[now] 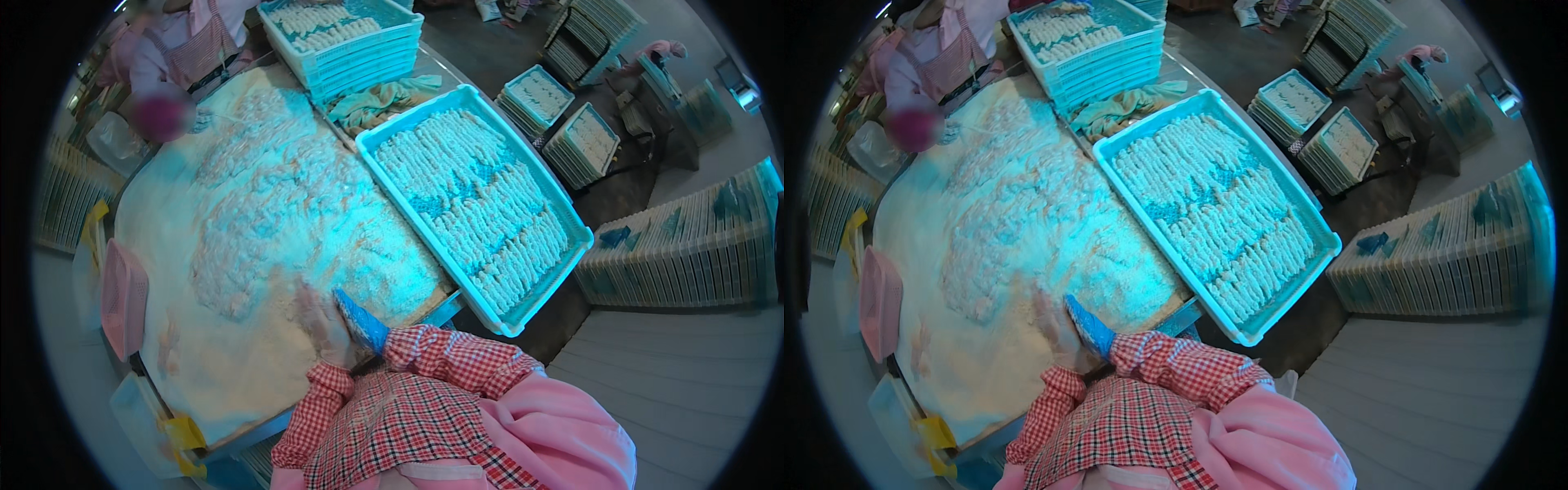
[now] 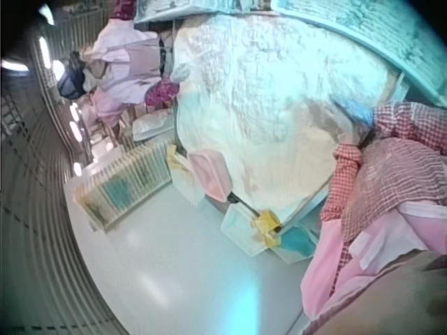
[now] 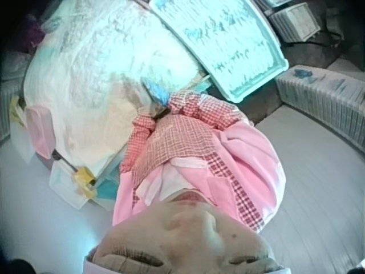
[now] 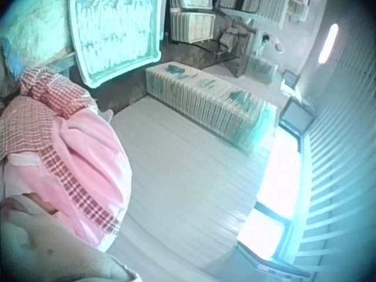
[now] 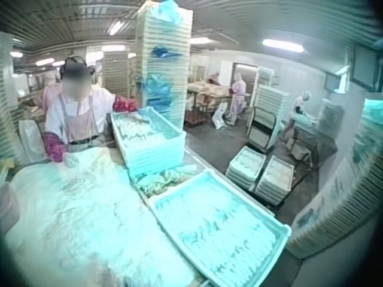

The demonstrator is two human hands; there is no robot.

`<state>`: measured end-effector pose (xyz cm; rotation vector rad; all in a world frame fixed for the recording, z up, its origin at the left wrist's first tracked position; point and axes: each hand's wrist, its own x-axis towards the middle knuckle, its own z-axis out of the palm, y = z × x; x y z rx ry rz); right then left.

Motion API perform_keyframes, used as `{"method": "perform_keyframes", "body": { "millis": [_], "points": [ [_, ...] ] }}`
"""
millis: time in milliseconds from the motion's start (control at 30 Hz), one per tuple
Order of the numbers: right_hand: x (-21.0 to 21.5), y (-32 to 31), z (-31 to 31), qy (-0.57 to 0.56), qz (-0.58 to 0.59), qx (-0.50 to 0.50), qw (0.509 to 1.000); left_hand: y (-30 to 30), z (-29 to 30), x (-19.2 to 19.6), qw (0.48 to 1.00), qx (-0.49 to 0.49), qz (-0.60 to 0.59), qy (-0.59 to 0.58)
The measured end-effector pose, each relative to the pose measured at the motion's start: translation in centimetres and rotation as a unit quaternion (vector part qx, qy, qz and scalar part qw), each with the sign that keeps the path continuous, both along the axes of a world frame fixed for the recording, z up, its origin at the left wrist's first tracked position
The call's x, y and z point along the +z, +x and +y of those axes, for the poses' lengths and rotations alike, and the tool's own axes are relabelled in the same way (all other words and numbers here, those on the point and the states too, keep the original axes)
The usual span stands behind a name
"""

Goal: The person repeatedly takes small portions of dough from a large pile on a table, rolls them into elongated shapes by hand, and places them in rows into a blue tray. The person then stacks the filled tray onto a stack of other trays.

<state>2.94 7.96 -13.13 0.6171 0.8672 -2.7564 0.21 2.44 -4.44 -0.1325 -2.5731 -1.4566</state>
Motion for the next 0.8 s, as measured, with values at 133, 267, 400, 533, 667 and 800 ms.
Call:
{"method": "perform_keyframes", "body": {
  "millis": [133,267,400,533,667,800],
  "points": [
    [0.4,-2.4,-1.7,-0.157,0.130,-0.209,0.957,0.0,2.9,-0.2,0.982,-0.181,0.046,-0.013],
    [4.3,-1.7,8.1,-0.138,0.001,0.061,0.989,-3.9,4.0,1.1,0.975,-0.084,0.050,-0.200],
    [10.1,-2.1,15.7,0.106,-0.060,0.093,0.988,-5.3,6.3,2.1,0.973,-0.134,0.155,-0.104],
    [20.7,-0.6,27.8,0.264,-0.053,0.180,0.946,-5.8,5.0,1.9,0.982,-0.142,0.127,-0.010],
    [25.5,2.4,38.0,0.367,-0.139,0.126,0.911,-4.1,-0.1,-3.0,0.994,-0.075,0.072,0.016],
    [20.5,5.2,49.0,0.479,-0.266,0.215,0.809,-2.0,-2.3,-1.9,0.999,-0.021,-0.033,0.009]
  ]
}}
